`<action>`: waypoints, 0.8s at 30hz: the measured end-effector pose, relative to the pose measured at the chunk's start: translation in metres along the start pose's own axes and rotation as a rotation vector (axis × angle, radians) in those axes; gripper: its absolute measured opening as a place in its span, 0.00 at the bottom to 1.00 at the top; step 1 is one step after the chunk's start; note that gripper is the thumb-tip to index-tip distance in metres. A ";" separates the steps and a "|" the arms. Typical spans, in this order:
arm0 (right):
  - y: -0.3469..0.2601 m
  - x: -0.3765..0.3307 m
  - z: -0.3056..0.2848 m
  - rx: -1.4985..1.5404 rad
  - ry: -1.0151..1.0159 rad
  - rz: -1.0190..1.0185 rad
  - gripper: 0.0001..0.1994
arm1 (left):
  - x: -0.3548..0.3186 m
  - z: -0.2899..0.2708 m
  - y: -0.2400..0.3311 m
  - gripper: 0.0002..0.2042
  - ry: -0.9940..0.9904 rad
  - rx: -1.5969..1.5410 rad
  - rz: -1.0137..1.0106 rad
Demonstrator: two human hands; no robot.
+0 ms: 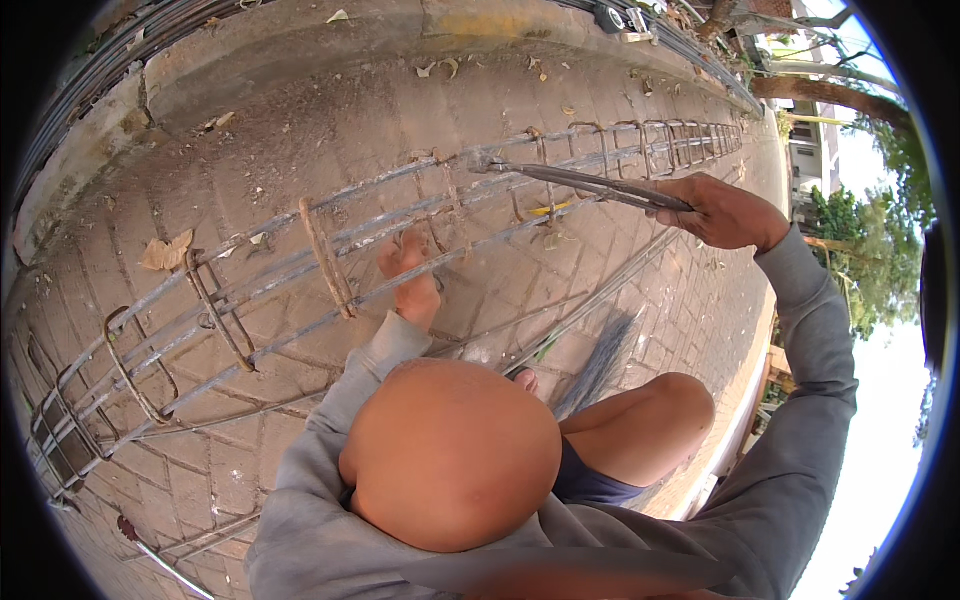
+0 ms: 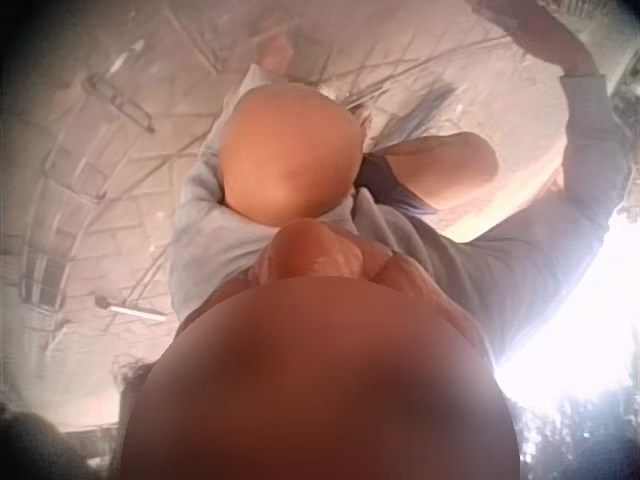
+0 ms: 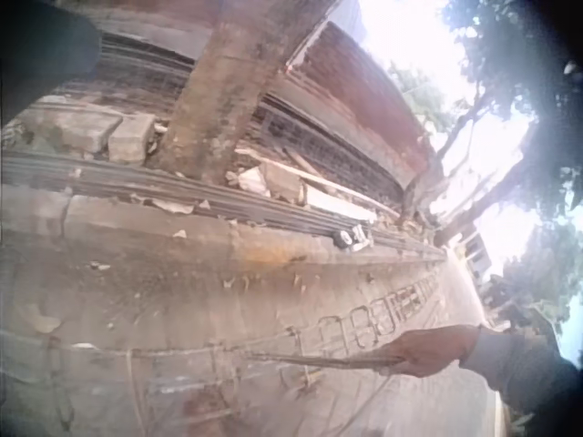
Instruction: The person assembles a long metal frame by hand, using pliers to twist wire ties at multiple joints. They repeatedly position the frame, secure connections, and adjust sections while working on a paved outdoor area.
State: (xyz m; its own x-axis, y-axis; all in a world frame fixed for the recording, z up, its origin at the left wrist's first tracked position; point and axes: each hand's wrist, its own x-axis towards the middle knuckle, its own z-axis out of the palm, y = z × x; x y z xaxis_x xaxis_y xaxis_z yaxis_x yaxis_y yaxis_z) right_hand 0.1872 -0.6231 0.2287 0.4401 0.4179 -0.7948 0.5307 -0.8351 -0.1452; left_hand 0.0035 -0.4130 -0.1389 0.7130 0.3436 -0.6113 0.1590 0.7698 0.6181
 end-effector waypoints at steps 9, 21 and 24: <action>0.058 -0.024 0.289 0.146 0.393 0.099 0.34 | -0.107 -0.049 0.032 0.20 -0.582 0.232 -0.445; -0.048 0.074 0.312 1.617 0.594 -0.650 0.34 | -0.102 0.135 0.132 0.23 -1.019 0.510 -0.175; -0.071 0.076 0.289 2.002 0.566 -0.825 0.25 | -0.110 0.163 0.135 0.23 -0.994 0.632 -0.096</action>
State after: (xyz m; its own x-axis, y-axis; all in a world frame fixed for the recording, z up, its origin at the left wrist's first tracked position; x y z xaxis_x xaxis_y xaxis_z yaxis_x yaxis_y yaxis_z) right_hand -0.0262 -0.6355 0.0082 0.8689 0.4809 -0.1173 -0.3846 0.5068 -0.7715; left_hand 0.0579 -0.4340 0.0924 0.8535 -0.4859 -0.1879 0.3515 0.2709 0.8961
